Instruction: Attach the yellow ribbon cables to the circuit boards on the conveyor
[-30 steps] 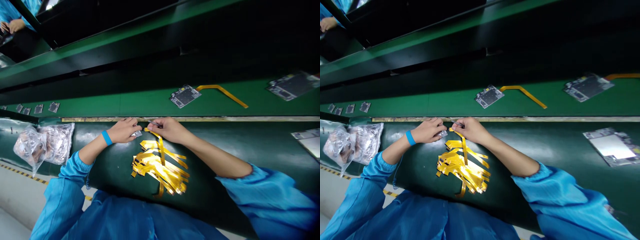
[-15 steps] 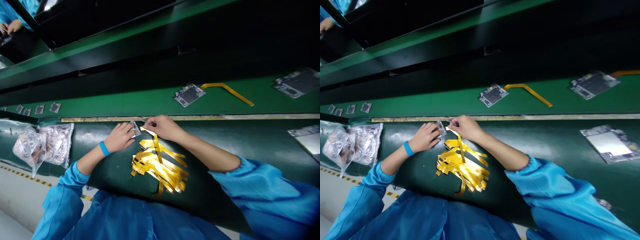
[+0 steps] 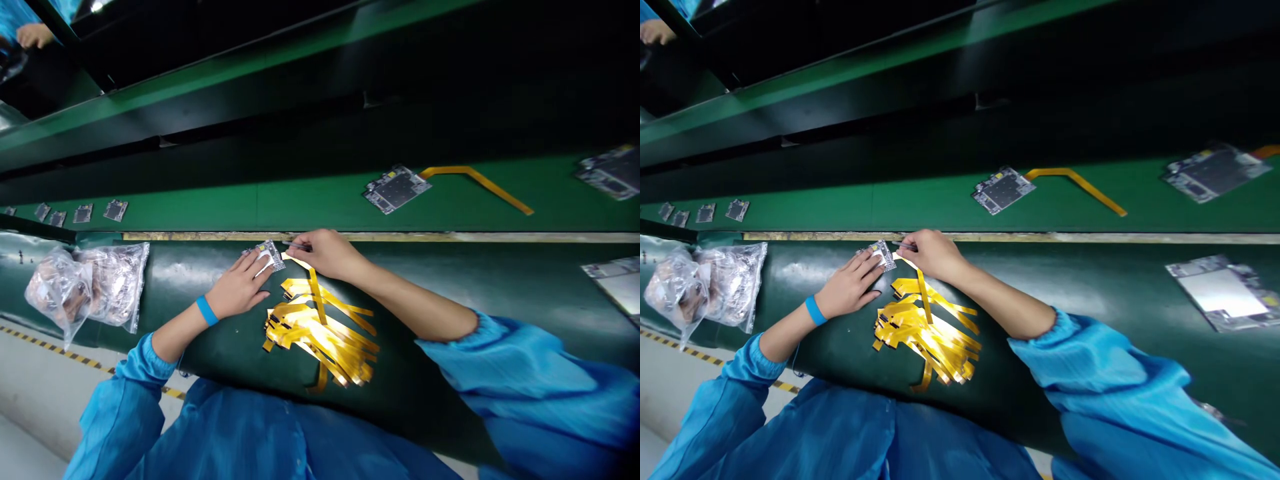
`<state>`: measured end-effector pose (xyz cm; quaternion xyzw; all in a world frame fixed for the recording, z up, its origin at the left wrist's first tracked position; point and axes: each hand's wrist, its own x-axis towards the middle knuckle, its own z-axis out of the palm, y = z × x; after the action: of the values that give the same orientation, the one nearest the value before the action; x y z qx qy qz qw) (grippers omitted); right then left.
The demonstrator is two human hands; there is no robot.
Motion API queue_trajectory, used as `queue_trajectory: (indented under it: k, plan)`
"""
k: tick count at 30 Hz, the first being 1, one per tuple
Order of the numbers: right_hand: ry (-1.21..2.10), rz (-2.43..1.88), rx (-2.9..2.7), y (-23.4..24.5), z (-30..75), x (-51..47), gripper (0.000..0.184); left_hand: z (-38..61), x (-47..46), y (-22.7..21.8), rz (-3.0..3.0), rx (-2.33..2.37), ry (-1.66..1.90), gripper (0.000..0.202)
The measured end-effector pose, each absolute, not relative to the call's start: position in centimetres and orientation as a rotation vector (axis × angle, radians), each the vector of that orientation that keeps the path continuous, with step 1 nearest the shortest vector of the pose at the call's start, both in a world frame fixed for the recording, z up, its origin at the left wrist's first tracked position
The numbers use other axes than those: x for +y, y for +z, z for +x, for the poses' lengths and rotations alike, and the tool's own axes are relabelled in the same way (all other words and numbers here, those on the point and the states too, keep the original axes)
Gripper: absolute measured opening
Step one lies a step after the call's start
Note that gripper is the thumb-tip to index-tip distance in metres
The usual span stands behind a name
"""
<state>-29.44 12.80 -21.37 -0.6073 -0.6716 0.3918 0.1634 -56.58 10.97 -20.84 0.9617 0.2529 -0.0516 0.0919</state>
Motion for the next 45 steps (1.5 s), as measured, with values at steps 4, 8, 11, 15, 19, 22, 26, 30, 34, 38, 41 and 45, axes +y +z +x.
queue_trajectory:
  k: [4, 8, 11, 15, 19, 22, 26, 30, 34, 38, 41, 45]
  plan:
    - [1.109, -1.707, -1.922, -21.4, -29.3, 12.8, 0.027, -56.7, 10.9, -21.0, 2.848, 0.754, -0.152, 0.061]
    - [1.079, -1.717, -1.949, -21.6, -29.3, 12.8, 0.025, -56.7, 10.9, -21.1, 2.845, 0.747, -0.169, 0.063]
    - [1.075, -1.754, -1.971, -21.4, -29.4, 13.0, 0.023, -56.8, 10.9, -21.1, 2.846, 0.737, -0.182, 0.065]
    - [1.105, -1.793, -1.995, -20.8, -29.6, 13.4, 0.021, -56.9, 10.9, -21.2, 2.844, 0.724, -0.199, 0.068]
    - [1.108, -1.825, -2.037, -20.2, -29.8, 13.9, 0.02, -57.1, 11.0, -21.4, 2.837, 0.711, -0.219, 0.069]
    - [1.104, -1.826, -2.062, -20.1, -29.9, 14.1, 0.019, -57.1, 11.0, -21.5, 2.843, 0.693, -0.228, 0.071]
    - [1.092, -1.825, -2.104, -20.0, -30.0, 14.1, 0.019, -57.0, 10.9, -21.4, 2.856, 0.683, -0.237, 0.072]
    - [1.099, -1.831, -2.124, -19.8, -30.0, 14.1, 0.02, -56.8, 10.9, -21.3, 2.863, 0.676, -0.255, 0.072]
    - [1.099, -1.823, -2.123, -19.7, -30.1, 14.1, 0.02, -56.8, 10.9, -21.4, 2.86, 0.684, -0.251, 0.071]
    - [1.094, -1.831, -2.114, -19.6, -30.2, 14.0, 0.018, -56.8, 10.9, -21.3, 2.864, 0.673, -0.265, 0.07]
    - [1.097, -1.824, -2.112, -19.6, -30.2, 13.9, 0.019, -56.7, 10.9, -21.1, 2.873, 0.669, -0.273, 0.07]
    - [1.106, -1.808, -2.112, -19.7, -30.2, 13.8, 0.019, -56.6, 10.8, -21.1, 2.881, 0.657, -0.293, 0.071]
